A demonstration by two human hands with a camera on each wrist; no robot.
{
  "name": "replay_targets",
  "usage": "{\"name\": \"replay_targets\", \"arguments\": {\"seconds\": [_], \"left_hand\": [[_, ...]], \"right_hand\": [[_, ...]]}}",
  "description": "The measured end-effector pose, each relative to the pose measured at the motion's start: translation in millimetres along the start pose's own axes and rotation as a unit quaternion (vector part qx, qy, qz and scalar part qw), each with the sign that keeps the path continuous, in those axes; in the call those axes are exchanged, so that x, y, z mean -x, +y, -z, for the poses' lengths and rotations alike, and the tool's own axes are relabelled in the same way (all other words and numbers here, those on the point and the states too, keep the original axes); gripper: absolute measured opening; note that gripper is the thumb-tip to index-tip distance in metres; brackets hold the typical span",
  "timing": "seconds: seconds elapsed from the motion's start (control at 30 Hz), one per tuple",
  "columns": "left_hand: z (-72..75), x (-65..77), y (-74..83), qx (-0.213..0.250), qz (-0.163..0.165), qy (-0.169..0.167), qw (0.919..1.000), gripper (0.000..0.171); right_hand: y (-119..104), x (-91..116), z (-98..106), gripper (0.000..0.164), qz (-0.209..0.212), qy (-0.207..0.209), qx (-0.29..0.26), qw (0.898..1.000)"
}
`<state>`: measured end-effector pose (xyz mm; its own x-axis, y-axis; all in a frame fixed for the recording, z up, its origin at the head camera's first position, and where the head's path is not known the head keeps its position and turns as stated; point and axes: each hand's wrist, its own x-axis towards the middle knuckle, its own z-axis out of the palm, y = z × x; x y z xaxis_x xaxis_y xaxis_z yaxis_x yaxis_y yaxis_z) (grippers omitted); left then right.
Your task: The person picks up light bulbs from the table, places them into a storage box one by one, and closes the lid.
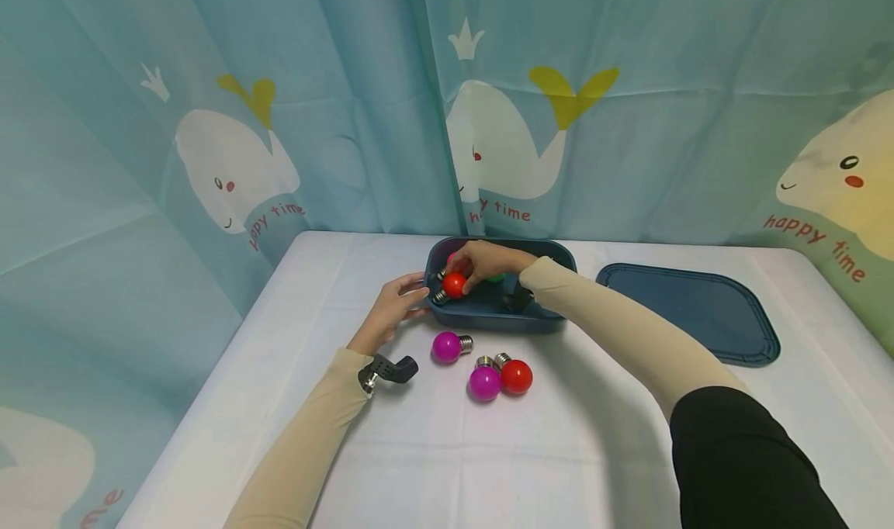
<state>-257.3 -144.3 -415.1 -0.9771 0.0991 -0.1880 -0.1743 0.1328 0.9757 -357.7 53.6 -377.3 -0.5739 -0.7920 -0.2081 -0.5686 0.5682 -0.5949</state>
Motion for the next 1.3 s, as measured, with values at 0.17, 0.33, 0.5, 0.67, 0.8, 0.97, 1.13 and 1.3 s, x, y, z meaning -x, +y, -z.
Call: {"name": "replay_targets", "arguments": {"seconds": [0.17, 0.33, 0.5, 0.67, 0.8, 0.97, 1.13, 1.3], "left_hand": [[-0.2, -0.1, 0.2, 0.001, 0.004, 0.001, 1.0000, 0.043], [-0.8, 0.3, 1.1, 0.002, 0.007, 0.002, 1.0000, 0.043], [-1.0, 0.9, 1.9, 0.002, 0.006, 0.000, 1.0000, 0.043], [-0.8, 1.3, 1.3, 0.000, 0.003, -0.002, 1.0000, 0.043], [-0.6, 1.4, 1.3, -0.002, 0.003, -0.001, 1.0000, 0.043], [-2.1, 1.8, 1.4, 0.000, 0.004, -0.001, 1.0000, 0.043], [-2.9, 2.1, 2.6, 0.003, 0.009, 0.002, 1.0000, 0.043], [-2.2, 2.6, 4.7, 0.001, 0.011, 0.005, 0.9999, 0.044]], "right_hand": [[3, 0, -2, 0.039, 0.011, 0.003, 0.007, 1.000], [4, -1, -4, 0.041, 0.020, 0.006, 0.012, 1.000], [5, 1, -3, 0.042, 0.023, 0.007, 0.021, 0.999], [5, 4, 0, 0.043, 0.013, 0.006, 0.011, 1.000], [3, 9, 6, 0.043, 0.003, 0.007, -0.005, 1.000], [-3, 19, 13, 0.047, -0.013, 0.009, -0.007, 1.000], [-9, 31, 21, 0.052, -0.009, 0.004, -0.016, 1.000], [-15, 43, 28, 0.055, 0.011, -0.005, -0.022, 1.000]]}}
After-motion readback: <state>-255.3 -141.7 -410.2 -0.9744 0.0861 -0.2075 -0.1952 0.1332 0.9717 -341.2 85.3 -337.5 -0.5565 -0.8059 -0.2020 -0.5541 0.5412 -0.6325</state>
